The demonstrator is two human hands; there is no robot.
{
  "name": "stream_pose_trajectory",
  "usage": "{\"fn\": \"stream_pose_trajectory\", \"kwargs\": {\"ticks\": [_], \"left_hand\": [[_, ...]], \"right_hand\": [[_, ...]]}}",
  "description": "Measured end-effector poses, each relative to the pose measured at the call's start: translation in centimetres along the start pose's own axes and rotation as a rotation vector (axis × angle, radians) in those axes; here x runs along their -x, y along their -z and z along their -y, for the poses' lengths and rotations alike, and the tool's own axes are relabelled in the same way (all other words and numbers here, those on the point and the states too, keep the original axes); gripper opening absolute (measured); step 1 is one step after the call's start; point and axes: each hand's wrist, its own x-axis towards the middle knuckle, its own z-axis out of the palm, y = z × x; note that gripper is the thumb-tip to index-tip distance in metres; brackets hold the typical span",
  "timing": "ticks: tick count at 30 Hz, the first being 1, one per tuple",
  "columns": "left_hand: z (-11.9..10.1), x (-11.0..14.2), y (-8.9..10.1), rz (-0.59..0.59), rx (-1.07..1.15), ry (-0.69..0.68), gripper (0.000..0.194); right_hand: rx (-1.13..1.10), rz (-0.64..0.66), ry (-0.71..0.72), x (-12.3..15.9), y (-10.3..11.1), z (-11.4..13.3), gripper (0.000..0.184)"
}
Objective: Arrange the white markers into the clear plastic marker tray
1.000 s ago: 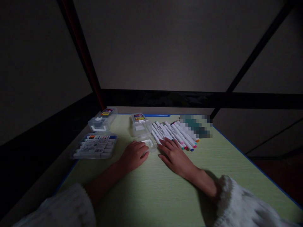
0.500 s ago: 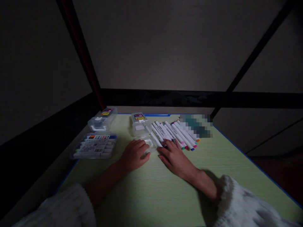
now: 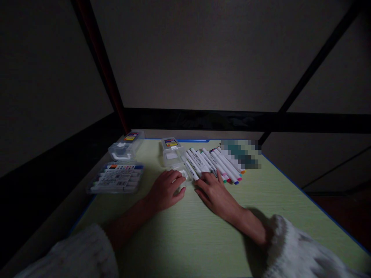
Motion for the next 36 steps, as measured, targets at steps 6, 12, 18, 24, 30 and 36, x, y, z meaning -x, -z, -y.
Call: {"fn": "stream_pose_trajectory", "kwargs": {"ticks": [6,12,18,24,30,36], "left_hand": [[-0.3,-0.1,0.3,-0.006,-0.013,-0.046,0.014],[-0.6,-0.3,0.6,0.02,-0.019,-0.062,0.011],[-0.7,-0.2,0.5,-0.001,-0.024,-0.088,0.011],[-0.7,-0.2,0.6,0.006,-0.03,-0.105,0.01],[-0.8,-0.3,0.6,0.024,-0.023,-0.098,0.01],[-0.8,-0.2,0.6,0.017,-0.016,-0.095,0.01]], "right_hand": [[0.037,-0.017,-0.009,0.1,-0.3,-0.2,0.015],[0.031,-0.025,-0.023,0.1,0.0,-0.2,0.018],[0.045,0.004,-0.047,0.0,0.6,0.0,0.023],[0.051,0.015,-0.06,0.1,0.8,0.2,0.02],[0.033,-0.003,-0.021,0.1,0.6,0.2,0.02],[-0.041,-0.021,-0.001,0.3,0.4,0.1,0.019]]}}
